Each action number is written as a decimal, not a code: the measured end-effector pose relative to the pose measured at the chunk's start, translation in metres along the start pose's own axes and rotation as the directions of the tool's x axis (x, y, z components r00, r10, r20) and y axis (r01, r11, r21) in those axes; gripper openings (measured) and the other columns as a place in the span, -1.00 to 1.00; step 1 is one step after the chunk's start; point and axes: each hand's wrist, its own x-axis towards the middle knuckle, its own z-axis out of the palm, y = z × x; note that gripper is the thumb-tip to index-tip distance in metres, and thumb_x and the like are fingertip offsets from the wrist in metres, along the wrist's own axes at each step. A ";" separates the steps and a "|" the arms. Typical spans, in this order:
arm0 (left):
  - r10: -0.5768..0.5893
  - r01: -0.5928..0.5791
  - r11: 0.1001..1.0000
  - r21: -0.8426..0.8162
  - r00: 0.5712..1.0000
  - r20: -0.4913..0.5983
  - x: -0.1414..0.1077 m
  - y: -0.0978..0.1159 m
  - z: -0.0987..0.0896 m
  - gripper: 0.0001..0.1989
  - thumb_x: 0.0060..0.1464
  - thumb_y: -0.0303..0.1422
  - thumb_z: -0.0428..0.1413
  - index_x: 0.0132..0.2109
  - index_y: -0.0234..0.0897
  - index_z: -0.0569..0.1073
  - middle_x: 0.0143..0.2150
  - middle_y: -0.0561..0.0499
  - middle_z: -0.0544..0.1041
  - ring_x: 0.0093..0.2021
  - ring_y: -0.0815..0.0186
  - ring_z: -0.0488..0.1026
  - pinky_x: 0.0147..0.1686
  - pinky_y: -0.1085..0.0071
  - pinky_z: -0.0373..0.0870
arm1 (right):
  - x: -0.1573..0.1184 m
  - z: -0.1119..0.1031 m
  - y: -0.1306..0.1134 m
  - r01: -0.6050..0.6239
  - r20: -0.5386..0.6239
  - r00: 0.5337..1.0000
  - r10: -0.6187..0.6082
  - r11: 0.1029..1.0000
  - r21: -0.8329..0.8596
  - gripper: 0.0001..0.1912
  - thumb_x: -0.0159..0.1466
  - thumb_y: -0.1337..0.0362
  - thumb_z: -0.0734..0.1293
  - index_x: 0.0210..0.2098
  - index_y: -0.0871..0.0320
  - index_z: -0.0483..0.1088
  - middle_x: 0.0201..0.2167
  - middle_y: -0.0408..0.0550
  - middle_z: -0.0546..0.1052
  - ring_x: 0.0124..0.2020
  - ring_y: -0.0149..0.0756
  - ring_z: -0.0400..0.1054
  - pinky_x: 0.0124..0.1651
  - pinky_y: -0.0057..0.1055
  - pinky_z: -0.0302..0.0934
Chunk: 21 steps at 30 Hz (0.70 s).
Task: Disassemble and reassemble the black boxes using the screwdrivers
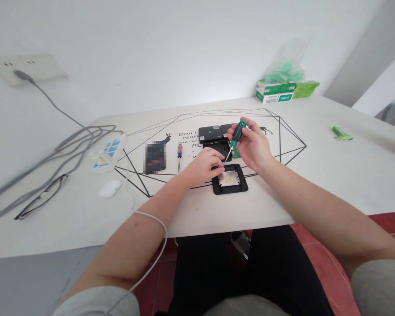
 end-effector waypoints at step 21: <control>-0.531 0.565 0.773 0.290 0.825 -0.193 -0.006 -0.066 -0.016 -0.72 0.34 -0.31 0.05 -0.15 -0.13 0.68 0.17 -0.10 0.62 0.24 -0.11 0.32 0.19 -0.10 0.29 | 0.072 -0.072 0.000 0.013 -0.479 0.872 -0.102 0.983 -0.185 -0.77 0.20 0.33 0.28 -0.16 0.01 0.21 -0.47 -0.27 0.43 -0.52 -0.43 0.41 -0.47 -0.52 0.39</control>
